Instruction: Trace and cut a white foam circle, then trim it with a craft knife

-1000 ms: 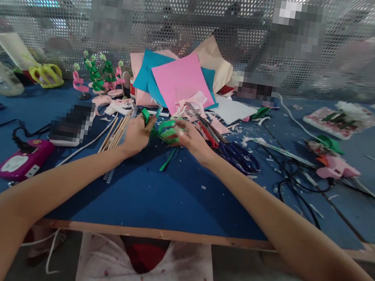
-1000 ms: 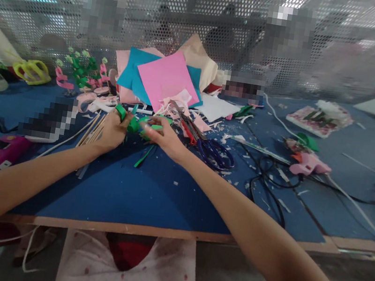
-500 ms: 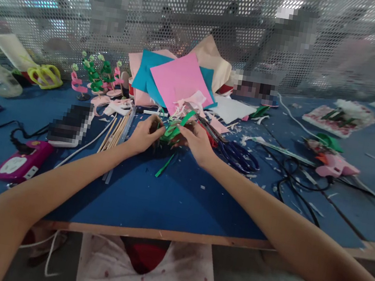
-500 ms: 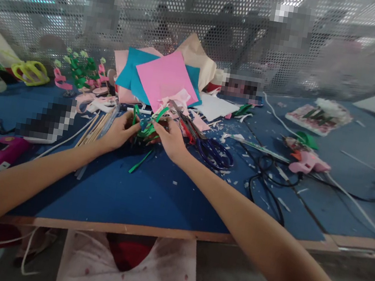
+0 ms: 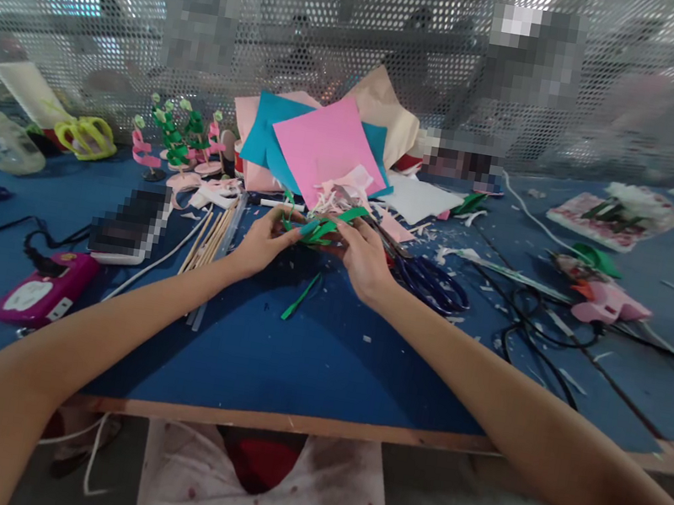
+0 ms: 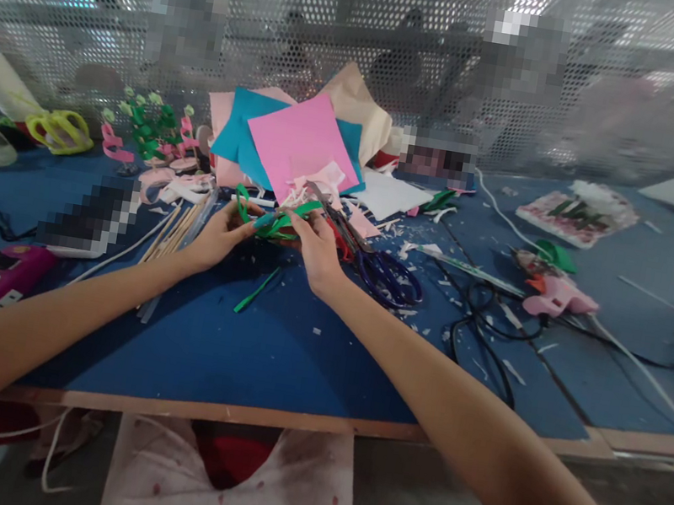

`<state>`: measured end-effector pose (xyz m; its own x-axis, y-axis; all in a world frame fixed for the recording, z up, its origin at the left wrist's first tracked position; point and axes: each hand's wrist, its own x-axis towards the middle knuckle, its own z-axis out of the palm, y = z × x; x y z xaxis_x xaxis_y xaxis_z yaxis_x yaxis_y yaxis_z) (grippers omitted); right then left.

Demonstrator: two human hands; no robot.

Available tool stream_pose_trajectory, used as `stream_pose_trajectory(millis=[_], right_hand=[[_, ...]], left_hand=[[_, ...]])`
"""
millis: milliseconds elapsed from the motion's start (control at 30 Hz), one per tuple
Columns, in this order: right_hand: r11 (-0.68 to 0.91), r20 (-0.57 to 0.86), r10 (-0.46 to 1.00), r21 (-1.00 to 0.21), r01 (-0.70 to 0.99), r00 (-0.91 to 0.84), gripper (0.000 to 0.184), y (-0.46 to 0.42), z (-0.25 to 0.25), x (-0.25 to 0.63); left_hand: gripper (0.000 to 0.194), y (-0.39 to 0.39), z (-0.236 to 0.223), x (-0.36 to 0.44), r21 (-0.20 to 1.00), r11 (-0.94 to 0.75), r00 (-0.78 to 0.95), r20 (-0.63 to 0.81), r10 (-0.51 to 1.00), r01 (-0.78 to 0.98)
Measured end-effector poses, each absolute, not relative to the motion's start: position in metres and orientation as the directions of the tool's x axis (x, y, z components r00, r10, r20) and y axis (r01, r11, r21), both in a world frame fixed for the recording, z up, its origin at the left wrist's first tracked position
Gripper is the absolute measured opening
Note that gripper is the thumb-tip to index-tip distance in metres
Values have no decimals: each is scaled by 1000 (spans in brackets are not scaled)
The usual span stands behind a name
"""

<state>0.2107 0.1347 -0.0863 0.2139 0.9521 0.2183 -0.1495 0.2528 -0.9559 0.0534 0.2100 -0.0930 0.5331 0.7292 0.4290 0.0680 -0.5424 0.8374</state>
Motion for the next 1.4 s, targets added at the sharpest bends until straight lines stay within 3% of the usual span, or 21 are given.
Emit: stream_pose_trajectory(millis=[267,600,733,867,1033,1133,1267,1333,1400], right_hand=[[223,185,950,-965,-134,250,40,138,-89,215],[255,229,926,-966,-49,301,48,143,-95,218],[327,349,889,-937,124,297,45,142,-93,223],[395,477,833,-868,300,281,42,140,-93,227],[389,449,826,-892,232,340,35,145,-95,227],[355,369,895,-929,104,250,41,144,-93,222],[305,305,949,-952,14,78,55,139,-93,213],[277,276,954,-961,9,114,55,137,-95,209],[202,195,963,-979,-19,188,44,137,-97,208]], left_hand=[[18,218,-97,54,843,-538,436,476,764,21],[27,213,-89,55,934,-332,347,357,867,-132],[28,214,-88,55,964,-223,382,262,886,-144],[21,215,-87,55,969,-162,298,213,930,-187],[17,216,-89,56,947,-267,256,307,917,-179],[16,217,-92,56,923,-367,301,385,872,-117],[13,219,-96,54,834,-547,332,497,802,75],[15,219,-97,53,760,-622,347,541,766,187],[19,218,-96,52,695,-666,361,568,740,271]])
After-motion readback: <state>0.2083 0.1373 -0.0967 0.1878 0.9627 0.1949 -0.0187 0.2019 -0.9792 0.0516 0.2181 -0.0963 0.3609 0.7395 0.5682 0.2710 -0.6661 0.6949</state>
